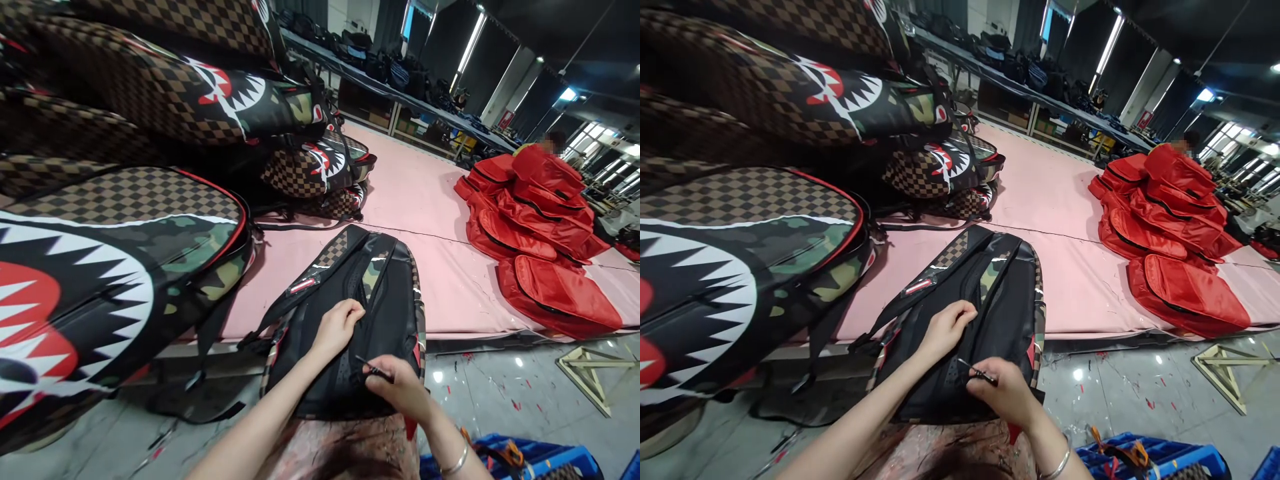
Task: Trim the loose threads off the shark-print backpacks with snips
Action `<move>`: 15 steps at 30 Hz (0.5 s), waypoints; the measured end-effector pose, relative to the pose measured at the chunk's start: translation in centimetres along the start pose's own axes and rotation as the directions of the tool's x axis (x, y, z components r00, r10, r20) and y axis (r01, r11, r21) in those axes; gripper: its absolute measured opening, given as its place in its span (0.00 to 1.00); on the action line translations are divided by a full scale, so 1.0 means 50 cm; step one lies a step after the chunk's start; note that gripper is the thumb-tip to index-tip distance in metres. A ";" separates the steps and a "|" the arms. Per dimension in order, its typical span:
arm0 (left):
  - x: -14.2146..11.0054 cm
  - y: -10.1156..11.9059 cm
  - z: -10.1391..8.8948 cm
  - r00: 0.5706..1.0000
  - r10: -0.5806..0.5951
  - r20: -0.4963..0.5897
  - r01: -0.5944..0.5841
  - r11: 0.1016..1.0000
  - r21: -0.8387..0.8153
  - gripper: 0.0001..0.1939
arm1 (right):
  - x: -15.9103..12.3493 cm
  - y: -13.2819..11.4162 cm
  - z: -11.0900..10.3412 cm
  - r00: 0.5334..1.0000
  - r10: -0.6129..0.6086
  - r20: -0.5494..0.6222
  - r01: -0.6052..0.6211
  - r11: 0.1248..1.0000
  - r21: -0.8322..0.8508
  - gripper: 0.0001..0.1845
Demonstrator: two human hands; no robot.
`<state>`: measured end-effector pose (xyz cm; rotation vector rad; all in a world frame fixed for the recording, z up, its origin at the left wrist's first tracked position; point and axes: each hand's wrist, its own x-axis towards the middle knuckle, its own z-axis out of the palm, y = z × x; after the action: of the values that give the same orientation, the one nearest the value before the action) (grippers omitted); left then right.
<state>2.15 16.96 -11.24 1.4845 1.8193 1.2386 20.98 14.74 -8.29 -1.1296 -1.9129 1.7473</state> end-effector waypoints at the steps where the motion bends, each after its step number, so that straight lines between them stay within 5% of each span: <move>1: -0.003 -0.001 0.000 0.999 -0.028 -0.028 0.028 1.000 -0.005 0.10 | 0.005 -0.005 -0.012 0.998 -0.010 -0.058 0.007 0.999 -0.042 0.13; 4: -0.011 -0.002 0.001 0.995 -0.081 -0.056 0.080 0.997 -0.018 0.11 | 0.027 -0.028 -0.050 0.951 -0.141 -0.275 0.050 0.948 -0.315 0.13; 6: -0.012 0.000 0.004 0.995 -0.088 -0.051 0.087 0.996 -0.022 0.11 | 0.045 -0.046 -0.070 0.918 -0.264 -0.296 0.077 0.851 -0.520 0.11; 10: -0.006 0.007 0.008 0.995 -0.090 -0.052 0.088 0.996 -0.027 0.10 | 0.080 -0.069 -0.086 0.911 -0.384 -0.150 0.128 0.609 -0.783 0.11; 15: -0.006 0.015 0.013 0.997 -0.070 -0.037 0.068 0.996 -0.052 0.08 | 0.105 -0.081 -0.080 0.935 -0.355 -0.020 0.127 0.385 -0.914 0.10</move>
<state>3.14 16.89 -10.96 1.3678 1.8341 1.2795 19.01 21.53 -5.09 -1.1289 -2.7512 0.2443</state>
